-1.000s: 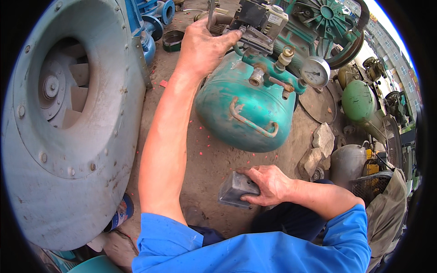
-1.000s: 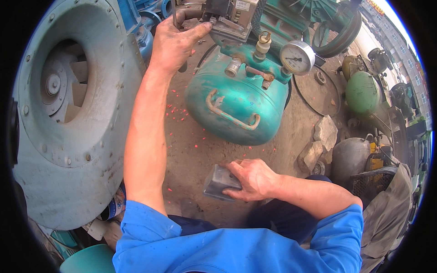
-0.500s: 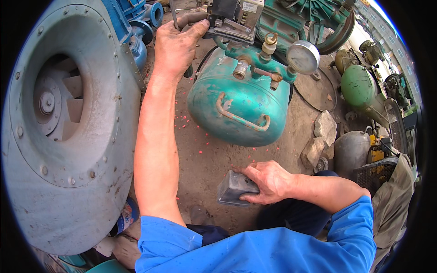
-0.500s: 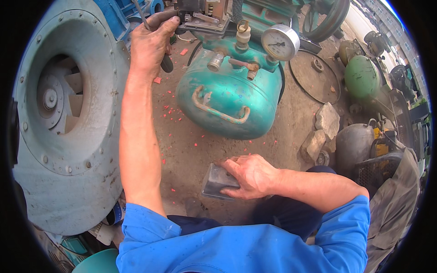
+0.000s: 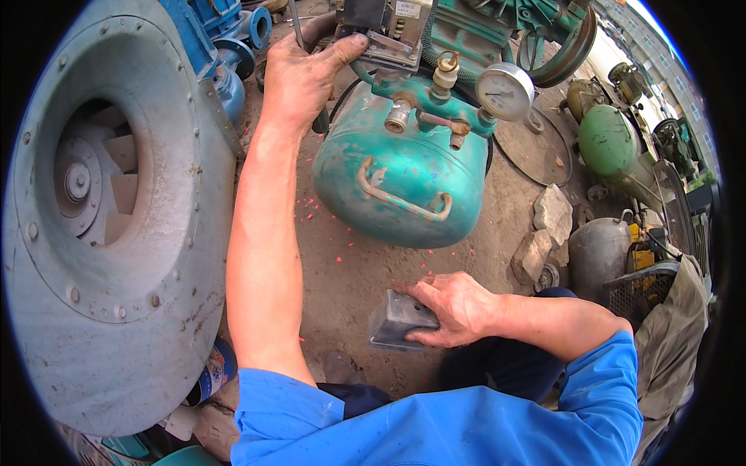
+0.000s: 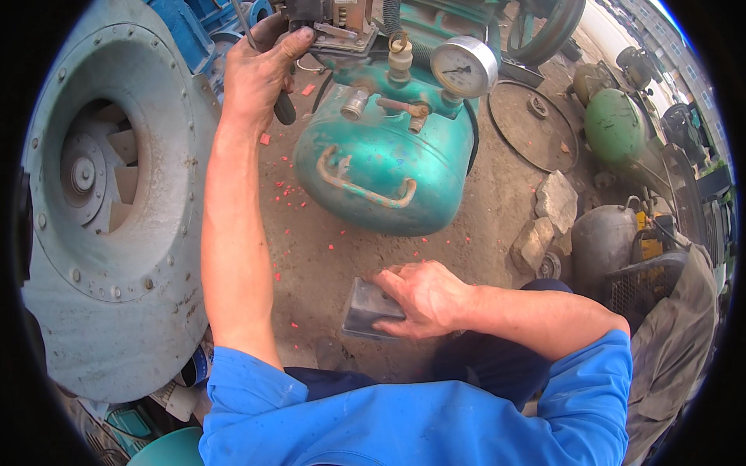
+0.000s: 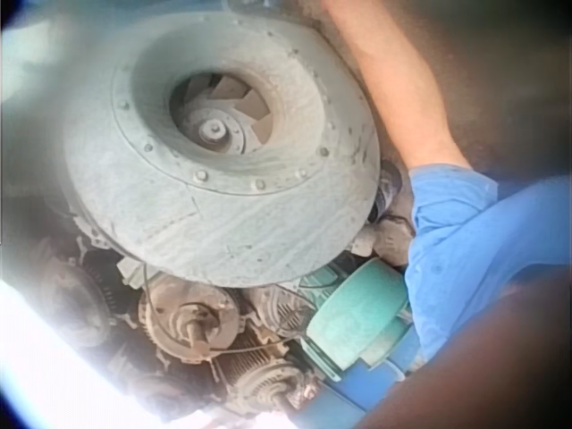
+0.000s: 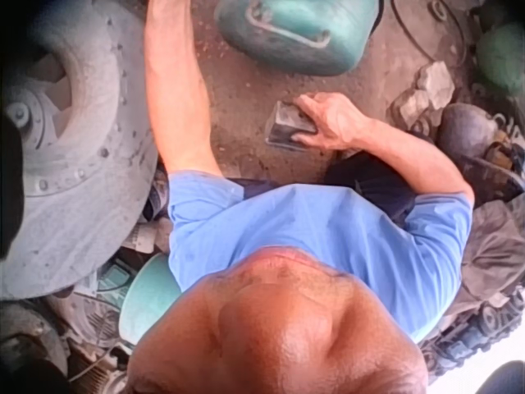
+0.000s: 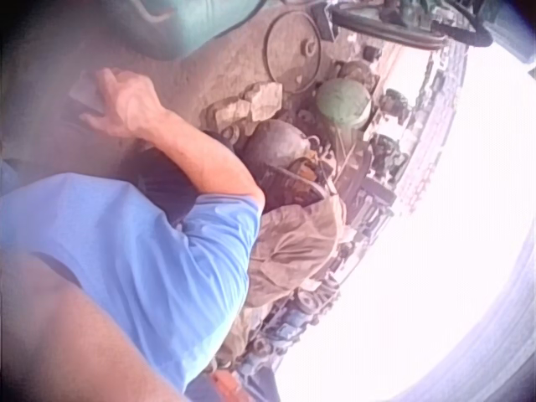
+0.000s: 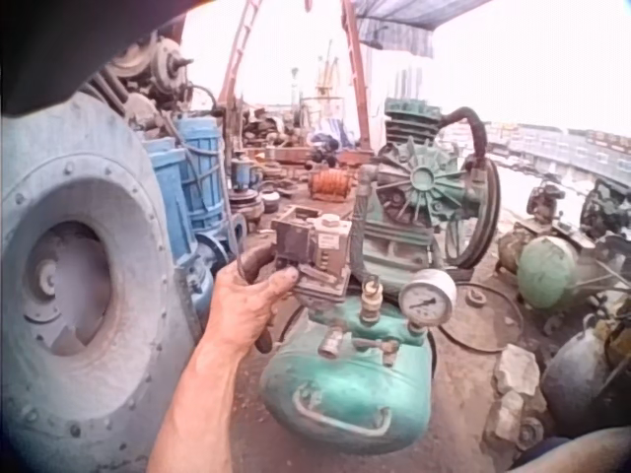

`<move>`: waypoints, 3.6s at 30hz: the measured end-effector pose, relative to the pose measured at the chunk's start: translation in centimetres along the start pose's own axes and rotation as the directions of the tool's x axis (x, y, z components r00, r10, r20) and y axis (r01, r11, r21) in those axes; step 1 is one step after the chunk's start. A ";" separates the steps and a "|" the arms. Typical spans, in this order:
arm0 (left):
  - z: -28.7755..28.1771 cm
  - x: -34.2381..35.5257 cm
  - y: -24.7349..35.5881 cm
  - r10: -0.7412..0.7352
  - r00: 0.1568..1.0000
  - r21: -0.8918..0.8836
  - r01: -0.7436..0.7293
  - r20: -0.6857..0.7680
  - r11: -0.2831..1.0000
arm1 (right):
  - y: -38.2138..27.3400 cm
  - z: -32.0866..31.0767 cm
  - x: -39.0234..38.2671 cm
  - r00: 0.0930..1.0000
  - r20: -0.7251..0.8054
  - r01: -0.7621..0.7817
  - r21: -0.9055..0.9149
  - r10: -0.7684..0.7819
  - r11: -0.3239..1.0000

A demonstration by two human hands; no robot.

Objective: The person walks through a cluttered scrapyard, picks up a screwdriver, and uses it to adjust components on a green air compressor. They then move to another machine and use the screwdriver on its wheel before returning to the compressor area.

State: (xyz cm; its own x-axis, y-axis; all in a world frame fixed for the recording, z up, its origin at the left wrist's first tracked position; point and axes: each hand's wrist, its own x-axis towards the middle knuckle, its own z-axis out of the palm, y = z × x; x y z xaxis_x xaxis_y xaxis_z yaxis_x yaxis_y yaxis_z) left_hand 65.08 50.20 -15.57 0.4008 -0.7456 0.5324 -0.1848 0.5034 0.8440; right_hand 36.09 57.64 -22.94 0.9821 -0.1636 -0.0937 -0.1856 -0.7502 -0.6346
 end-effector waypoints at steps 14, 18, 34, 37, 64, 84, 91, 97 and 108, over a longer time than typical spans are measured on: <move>1.8 0.3 -0.8 -0.161 0.976 -0.291 0.198 0.145 0.936 | -0.7 -1.0 -0.2 1.000 0.029 0.011 0.032 -0.012 0.999; 2.1 0.3 0.1 -0.068 0.964 -0.291 0.144 0.256 0.946 | -0.5 -0.8 -0.4 0.999 0.041 -0.009 0.036 0.008 0.999; 1.1 0.7 -1.8 0.025 0.977 -0.420 0.069 0.214 0.905 | 0.1 0.0 1.7 0.996 0.062 -0.072 0.002 0.071 0.997; 1.3 0.7 -2.6 0.086 0.972 -0.563 0.053 0.218 0.824 | -0.1 0.0 2.1 0.997 0.062 -0.054 0.022 0.052 0.998; 0.9 -1.4 -1.5 -0.368 0.848 -0.109 0.436 0.381 0.893 | -0.4 -0.5 1.1 0.992 0.109 -0.071 0.067 0.064 0.995; -2.8 -1.4 -1.7 -0.413 0.869 -0.082 0.449 0.273 0.890 | -0.6 0.1 2.1 0.994 0.103 -0.034 0.039 0.030 0.999; -4.4 -0.9 -1.8 -0.318 0.948 -0.216 0.313 0.012 0.925 | -1.1 0.8 2.8 0.984 0.157 -0.083 -0.020 0.086 0.996; -5.3 0.0 -3.9 -0.432 0.855 -0.442 0.282 -0.286 0.851 | -1.2 1.1 3.5 0.974 0.188 -0.117 -0.046 0.124 0.992; -5.4 0.0 -2.4 -0.569 0.732 -0.653 0.227 -0.375 0.723 | -1.1 1.4 4.0 0.956 0.243 -0.151 -0.083 0.167 0.985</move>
State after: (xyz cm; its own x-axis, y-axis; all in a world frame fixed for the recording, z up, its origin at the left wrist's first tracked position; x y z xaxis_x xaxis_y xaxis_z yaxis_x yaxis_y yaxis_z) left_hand 70.35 51.30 -17.91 0.7352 -0.6681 -0.1143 0.5430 0.4797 0.6893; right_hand 40.26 58.76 -23.69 0.9156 -0.1264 -0.3818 -0.3342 -0.7670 -0.5476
